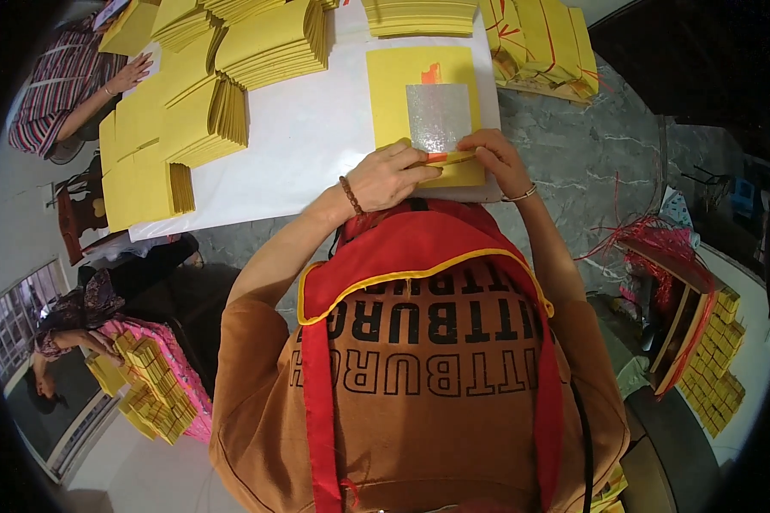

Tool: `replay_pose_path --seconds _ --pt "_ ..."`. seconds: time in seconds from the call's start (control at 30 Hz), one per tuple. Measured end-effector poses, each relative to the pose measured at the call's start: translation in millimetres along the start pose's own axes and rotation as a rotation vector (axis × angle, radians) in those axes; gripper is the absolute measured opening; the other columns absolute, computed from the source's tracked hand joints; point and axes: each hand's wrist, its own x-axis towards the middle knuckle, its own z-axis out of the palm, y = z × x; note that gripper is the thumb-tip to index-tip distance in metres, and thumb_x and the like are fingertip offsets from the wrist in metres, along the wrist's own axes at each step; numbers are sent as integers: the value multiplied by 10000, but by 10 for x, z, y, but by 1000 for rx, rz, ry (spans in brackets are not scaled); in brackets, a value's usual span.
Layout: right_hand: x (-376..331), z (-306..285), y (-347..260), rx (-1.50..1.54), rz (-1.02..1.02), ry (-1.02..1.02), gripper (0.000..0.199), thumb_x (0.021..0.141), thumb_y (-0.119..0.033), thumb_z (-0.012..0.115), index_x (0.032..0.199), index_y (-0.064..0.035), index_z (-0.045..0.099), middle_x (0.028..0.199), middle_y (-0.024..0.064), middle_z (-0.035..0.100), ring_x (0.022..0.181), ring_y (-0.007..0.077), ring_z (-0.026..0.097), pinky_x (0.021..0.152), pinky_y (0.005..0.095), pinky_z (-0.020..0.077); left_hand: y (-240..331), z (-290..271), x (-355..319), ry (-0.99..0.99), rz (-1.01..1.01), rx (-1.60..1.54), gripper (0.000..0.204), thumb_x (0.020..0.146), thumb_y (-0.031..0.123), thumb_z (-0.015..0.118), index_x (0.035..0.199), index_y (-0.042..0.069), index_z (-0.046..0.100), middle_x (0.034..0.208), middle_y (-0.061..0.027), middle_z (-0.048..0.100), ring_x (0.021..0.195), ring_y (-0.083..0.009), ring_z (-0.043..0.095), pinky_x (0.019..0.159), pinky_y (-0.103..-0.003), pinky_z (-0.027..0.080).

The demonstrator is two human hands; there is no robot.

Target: Sorting and stacking yellow paper sheets on a table.

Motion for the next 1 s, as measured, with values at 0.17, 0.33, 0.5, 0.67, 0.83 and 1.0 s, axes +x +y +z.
replay_pose_path --seconds 0.17,0.33,0.5,0.67,0.83,1.0 --pt "-7 12 2 -1 13 21 202 873 -185 536 965 -45 648 940 52 610 976 188 498 882 307 381 23 -19 -1 -99 -24 1 484 654 92 707 1115 112 559 1098 -82 520 938 -258 509 820 -344 467" --pt "-21 21 38 36 35 36 205 875 -192 540 967 -45 650 947 49 608 963 180 505 874 300 387 8 -71 28 -128 -25 -48 440 688 101 691 1105 105 553 1067 -82 511 932 -253 498 826 -343 455" --pt "-12 16 33 45 43 27 209 874 -195 541 971 -46 651 944 43 602 973 175 495 872 297 385 -27 -52 16 -100 7 -70 332 735 112 655 1053 94 563 1022 -85 514 909 -251 498 819 -337 451" --pt "-25 -41 123 54 4 -11 262 860 -243 562 1017 -43 626 985 55 589 996 179 497 890 307 375 5 -21 34 42 5 -71 198 783 64 581 974 32 540 997 -116 546 881 -281 544 756 -357 474" --pt "-45 37 -7 117 21 66 310 765 -179 687 1034 -41 616 985 62 565 976 170 508 848 306 413 -7 -16 17 53 -249 -212 85 822 62 539 885 35 490 926 -139 556 841 -302 552 714 -364 465" --pt "-35 102 186 63 183 126 231 782 -128 685 977 -39 599 973 55 562 907 141 556 781 273 452 -21 -99 -27 14 -320 -262 191 830 148 585 963 31 512 922 -142 558 879 -316 545 744 -390 441"
